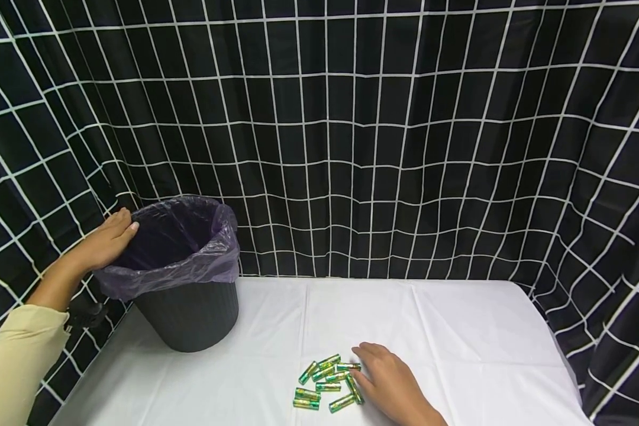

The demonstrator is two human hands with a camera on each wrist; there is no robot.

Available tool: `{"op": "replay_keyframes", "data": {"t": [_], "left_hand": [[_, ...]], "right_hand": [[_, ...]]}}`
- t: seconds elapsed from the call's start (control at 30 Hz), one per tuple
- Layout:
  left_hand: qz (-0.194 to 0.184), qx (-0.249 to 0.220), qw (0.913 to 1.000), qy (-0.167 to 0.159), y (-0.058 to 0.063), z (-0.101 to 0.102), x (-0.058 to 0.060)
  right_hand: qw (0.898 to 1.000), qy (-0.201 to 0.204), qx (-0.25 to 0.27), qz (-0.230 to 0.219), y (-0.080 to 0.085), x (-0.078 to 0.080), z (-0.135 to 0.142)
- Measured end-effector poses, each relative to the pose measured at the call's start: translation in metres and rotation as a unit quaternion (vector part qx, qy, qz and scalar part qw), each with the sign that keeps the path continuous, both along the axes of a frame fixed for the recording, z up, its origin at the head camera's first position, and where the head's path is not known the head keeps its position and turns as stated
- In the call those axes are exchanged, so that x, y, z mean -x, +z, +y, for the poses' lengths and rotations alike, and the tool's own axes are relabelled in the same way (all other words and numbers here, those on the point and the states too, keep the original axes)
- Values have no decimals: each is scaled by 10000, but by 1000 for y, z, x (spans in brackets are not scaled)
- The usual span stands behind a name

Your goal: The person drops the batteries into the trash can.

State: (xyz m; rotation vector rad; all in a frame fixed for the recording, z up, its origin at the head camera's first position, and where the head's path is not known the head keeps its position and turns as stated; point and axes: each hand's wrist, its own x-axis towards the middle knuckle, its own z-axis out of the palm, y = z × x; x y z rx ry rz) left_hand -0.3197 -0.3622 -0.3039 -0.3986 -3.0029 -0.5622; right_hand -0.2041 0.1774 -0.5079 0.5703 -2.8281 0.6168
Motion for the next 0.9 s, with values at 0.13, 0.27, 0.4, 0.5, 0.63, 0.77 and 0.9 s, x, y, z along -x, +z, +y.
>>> {"op": "replay_keyframes", "data": {"t": [0.13,0.27,0.4,0.5,0.63,0.77,0.9], "left_hand": [[25,52,10000,40,-1,1,-1],[45,77,9999,118,-2,2,-2],[48,92,9998,165,-2,4,-2],[57,136,9998,156,-2,4,-2],[44,217,9996,151,-2,3,-2],[65,300,9995,109,-1,3,-2],[49,447,9990,11,0,4,-2]], "right_hand": [[10000,-31,-27,4,0,-2,4],[10000,-46,43,-23,-2,-2,5],[9999,-59,117,-92,-6,-2,4],[9996,-115,132,-239,-8,-3,3],[9989,-114,113,-448,-9,-4,2],[9985,-65,100,-531,-8,-3,2],[9979,-95,87,-634,-7,-3,0]]}}
